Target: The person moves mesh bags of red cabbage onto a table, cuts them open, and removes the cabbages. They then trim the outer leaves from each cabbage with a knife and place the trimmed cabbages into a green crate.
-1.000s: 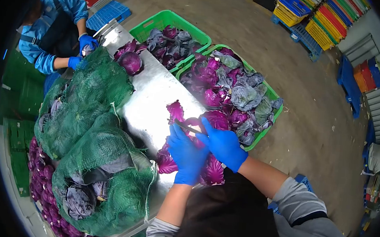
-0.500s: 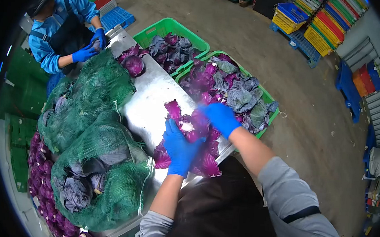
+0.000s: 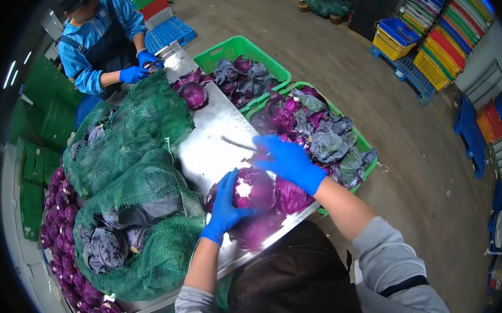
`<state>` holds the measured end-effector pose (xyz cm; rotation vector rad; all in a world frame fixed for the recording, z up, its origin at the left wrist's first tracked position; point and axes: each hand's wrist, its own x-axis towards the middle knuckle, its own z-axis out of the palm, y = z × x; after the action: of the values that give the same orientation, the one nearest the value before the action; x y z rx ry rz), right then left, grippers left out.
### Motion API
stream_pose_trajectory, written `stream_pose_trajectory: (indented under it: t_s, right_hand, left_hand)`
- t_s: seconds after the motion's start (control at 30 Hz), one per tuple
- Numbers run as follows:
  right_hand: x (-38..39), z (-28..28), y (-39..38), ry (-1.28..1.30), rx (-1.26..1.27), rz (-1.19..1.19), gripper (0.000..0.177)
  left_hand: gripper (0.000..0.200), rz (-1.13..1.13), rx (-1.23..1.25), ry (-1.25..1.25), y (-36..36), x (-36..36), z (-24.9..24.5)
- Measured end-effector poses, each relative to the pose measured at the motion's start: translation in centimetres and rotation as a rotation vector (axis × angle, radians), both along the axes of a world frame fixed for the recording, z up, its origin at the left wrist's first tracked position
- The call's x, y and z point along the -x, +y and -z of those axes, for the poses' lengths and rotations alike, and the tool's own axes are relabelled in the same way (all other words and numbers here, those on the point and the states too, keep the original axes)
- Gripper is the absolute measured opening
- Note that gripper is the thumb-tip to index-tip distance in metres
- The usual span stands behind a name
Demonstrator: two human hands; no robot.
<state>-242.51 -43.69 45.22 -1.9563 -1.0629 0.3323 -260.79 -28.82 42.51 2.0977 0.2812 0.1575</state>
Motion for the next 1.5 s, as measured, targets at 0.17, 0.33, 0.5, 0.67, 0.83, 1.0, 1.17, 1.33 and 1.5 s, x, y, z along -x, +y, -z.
stream_pose_trajectory:
  t_s: [0.17,0.33,0.5,0.67,0.83,1.0,1.17,1.33,1.5]
  right_hand:
    - [2.5,3.9,1.6,0.346,-0.074,-0.222,0.050]
    - [3.2,0.3,0.2,0.398,0.048,-0.141,0.050]
    - [3.1,0.6,1.0,0.246,0.309,0.018,0.054]
    - [3.3,1.8,1.0,0.188,0.268,0.002,0.059]
    - [1.5,-0.9,2.0,-0.204,0.354,-0.137,0.063]
    - [1.9,1.1,1.6,-0.452,0.343,-0.144,0.065]
    - [2.2,1.6,1.6,-0.549,0.322,-0.175,0.063]
    - [2.0,0.3,2.3,-0.465,0.412,-0.208,0.044]
    - [-3.7,3.3,6.4,-0.091,0.627,-0.160,0.042]
  left_hand:
    - [0.094,-0.412,0.081,-0.139,-2.0,1.6,4.7]
    - [0.098,-0.558,0.394,-0.095,-5.3,2.1,5.4]
    - [0.117,-0.535,0.064,0.137,-7.9,2.5,1.5]
    - [0.119,-0.580,0.021,0.172,-4.7,-1.0,0.1]
    - [0.107,-0.275,0.173,0.132,1.4,-2.1,1.7]
    - [0.104,-0.224,0.486,0.124,1.9,-3.0,-1.0]
    - [0.108,-0.161,0.467,0.171,2.4,-3.4,0.2]
    - [0.084,-0.249,0.476,0.121,1.9,-3.1,1.0]
    - [0.102,-0.251,0.169,0.181,0.8,-0.8,2.0]
